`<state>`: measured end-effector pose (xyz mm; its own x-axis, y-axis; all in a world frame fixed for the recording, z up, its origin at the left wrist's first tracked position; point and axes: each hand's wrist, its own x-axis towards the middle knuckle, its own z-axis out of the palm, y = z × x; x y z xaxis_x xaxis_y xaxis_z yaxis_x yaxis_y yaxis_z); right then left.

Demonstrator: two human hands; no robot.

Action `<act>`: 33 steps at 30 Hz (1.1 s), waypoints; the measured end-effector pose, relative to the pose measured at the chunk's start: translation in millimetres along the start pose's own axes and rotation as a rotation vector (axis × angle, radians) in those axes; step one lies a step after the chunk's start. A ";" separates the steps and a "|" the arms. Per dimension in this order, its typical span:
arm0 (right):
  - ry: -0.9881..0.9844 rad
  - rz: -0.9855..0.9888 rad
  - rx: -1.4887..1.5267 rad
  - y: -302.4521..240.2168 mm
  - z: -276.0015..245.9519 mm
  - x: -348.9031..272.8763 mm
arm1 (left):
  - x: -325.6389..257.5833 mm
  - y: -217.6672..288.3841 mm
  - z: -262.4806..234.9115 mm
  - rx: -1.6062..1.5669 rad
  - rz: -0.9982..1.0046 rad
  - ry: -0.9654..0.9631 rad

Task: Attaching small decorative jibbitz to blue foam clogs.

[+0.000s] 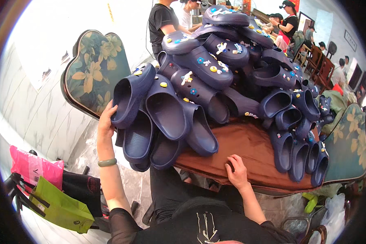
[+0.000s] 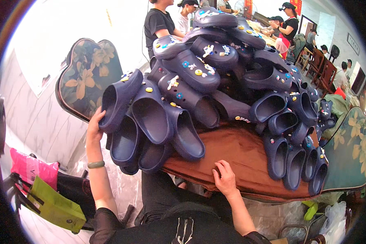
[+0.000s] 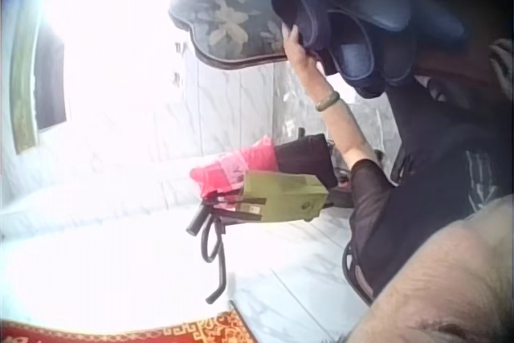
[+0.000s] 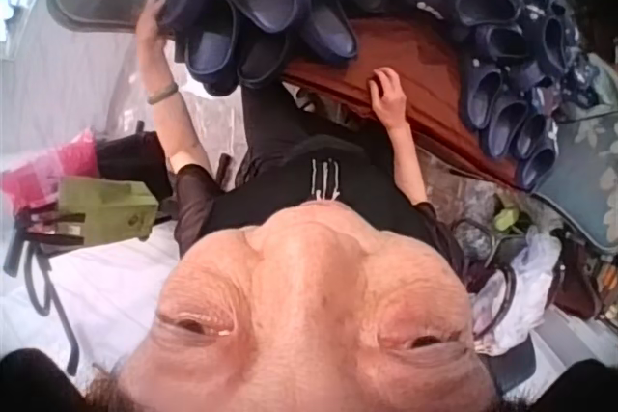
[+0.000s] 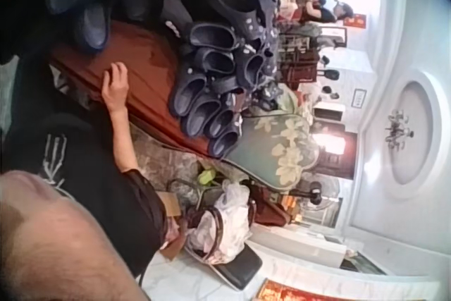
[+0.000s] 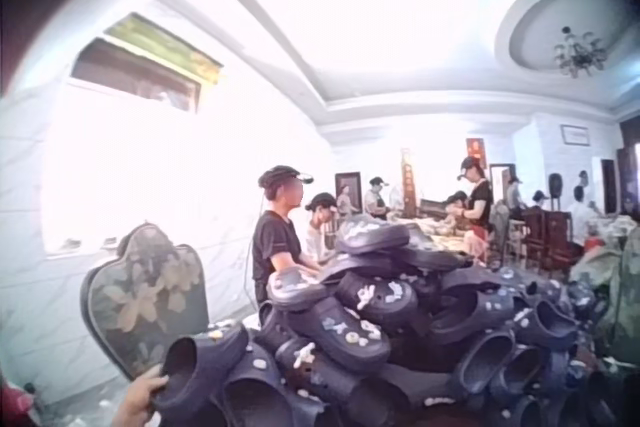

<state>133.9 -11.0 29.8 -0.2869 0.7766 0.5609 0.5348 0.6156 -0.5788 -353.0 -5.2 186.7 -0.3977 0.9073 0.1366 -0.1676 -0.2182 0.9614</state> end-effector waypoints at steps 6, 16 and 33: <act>-0.010 -0.020 0.001 -10.3 2.3 -8.1 | -11.9 -8.7 -22.9 -0.111 0.012 0.080; 0.023 -0.124 0.003 14.2 7.8 0.8 | -94.5 3.4 41.8 0.971 0.980 0.475; 0.788 0.313 -0.611 130.7 -282.6 -86.3 | -171.7 -202.3 305.5 0.667 0.659 -0.796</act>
<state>453.1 -35.4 73.0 0.4159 0.4476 0.7916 0.8697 0.0587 -0.4901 24.8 -7.0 41.6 0.4687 0.7102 0.5253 0.4438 -0.7035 0.5552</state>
